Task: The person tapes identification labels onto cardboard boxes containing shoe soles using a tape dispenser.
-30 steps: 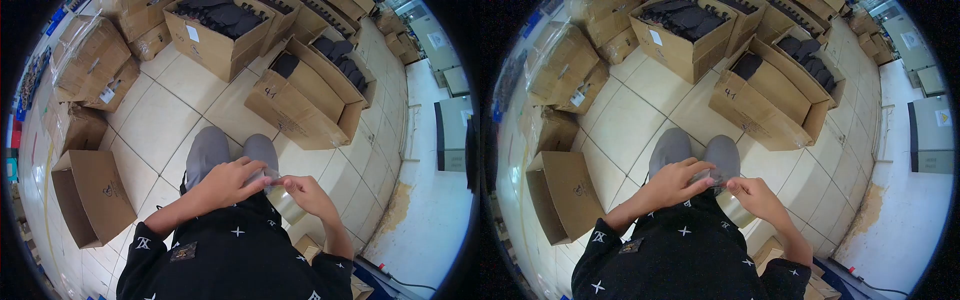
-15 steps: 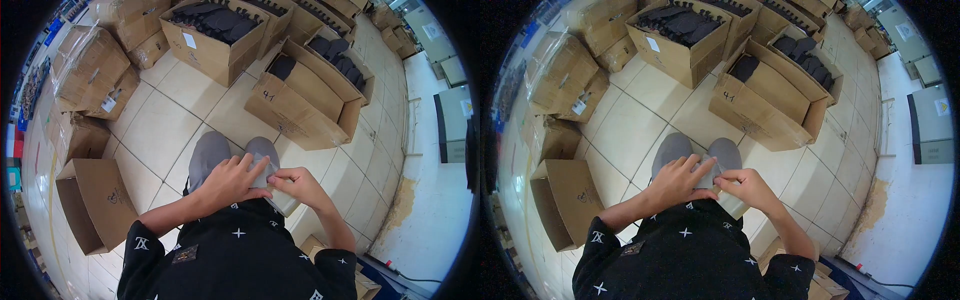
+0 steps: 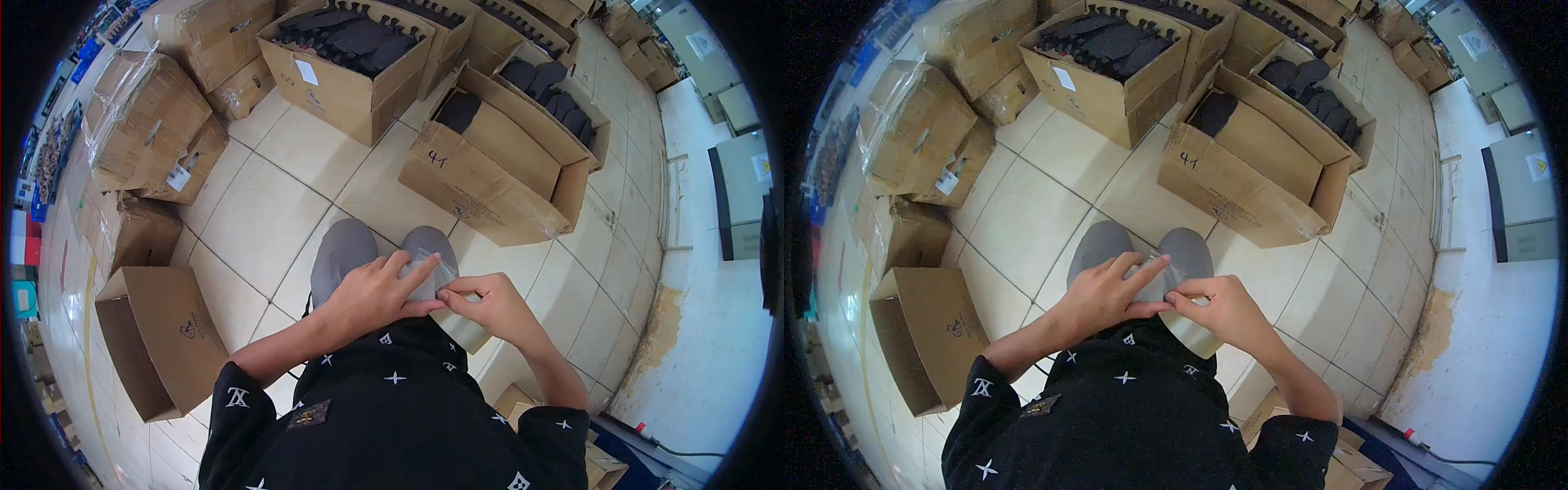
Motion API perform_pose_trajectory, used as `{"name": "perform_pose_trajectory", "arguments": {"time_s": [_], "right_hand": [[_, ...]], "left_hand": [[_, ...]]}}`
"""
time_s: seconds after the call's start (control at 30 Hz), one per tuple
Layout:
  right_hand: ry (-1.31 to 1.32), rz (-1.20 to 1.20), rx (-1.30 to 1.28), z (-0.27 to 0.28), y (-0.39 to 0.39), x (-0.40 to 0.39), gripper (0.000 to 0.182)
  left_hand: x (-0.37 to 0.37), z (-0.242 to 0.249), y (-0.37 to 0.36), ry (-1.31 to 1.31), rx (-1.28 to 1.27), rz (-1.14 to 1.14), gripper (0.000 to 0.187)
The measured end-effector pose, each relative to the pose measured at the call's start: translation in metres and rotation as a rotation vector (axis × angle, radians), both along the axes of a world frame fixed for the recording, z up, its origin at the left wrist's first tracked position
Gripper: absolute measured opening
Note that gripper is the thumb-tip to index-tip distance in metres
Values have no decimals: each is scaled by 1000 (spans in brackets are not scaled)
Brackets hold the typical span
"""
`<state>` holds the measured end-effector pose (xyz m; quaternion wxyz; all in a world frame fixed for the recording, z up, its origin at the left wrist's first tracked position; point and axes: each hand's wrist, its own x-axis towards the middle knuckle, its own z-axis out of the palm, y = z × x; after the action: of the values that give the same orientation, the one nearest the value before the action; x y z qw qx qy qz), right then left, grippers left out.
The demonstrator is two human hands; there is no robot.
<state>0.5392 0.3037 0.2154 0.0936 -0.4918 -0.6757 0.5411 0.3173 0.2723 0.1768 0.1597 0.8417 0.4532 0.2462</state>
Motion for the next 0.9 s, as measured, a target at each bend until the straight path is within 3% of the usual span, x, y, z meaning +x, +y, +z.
{"name": "perform_pose_trajectory", "arguments": {"time_s": [0.17,0.37,0.57,0.77,0.9], "right_hand": [[-57,8,-7,3,3,-4,24],[-29,5,-13,3,3,-8,25],[-1,-19,6,5,1,-7,24],[-44,-24,-2,9,-1,-8,25],[-58,-43,30,9,0,-11,25]], "left_hand": [[6,-2,-3,-59,12,68,57],[1,-18,-5,-8,253,-64,40],[3,-11,-7,-240,-175,-46,22],[-5,-23,-2,-446,-251,129,17],[3,0,-9,-460,-128,6,16]]}}
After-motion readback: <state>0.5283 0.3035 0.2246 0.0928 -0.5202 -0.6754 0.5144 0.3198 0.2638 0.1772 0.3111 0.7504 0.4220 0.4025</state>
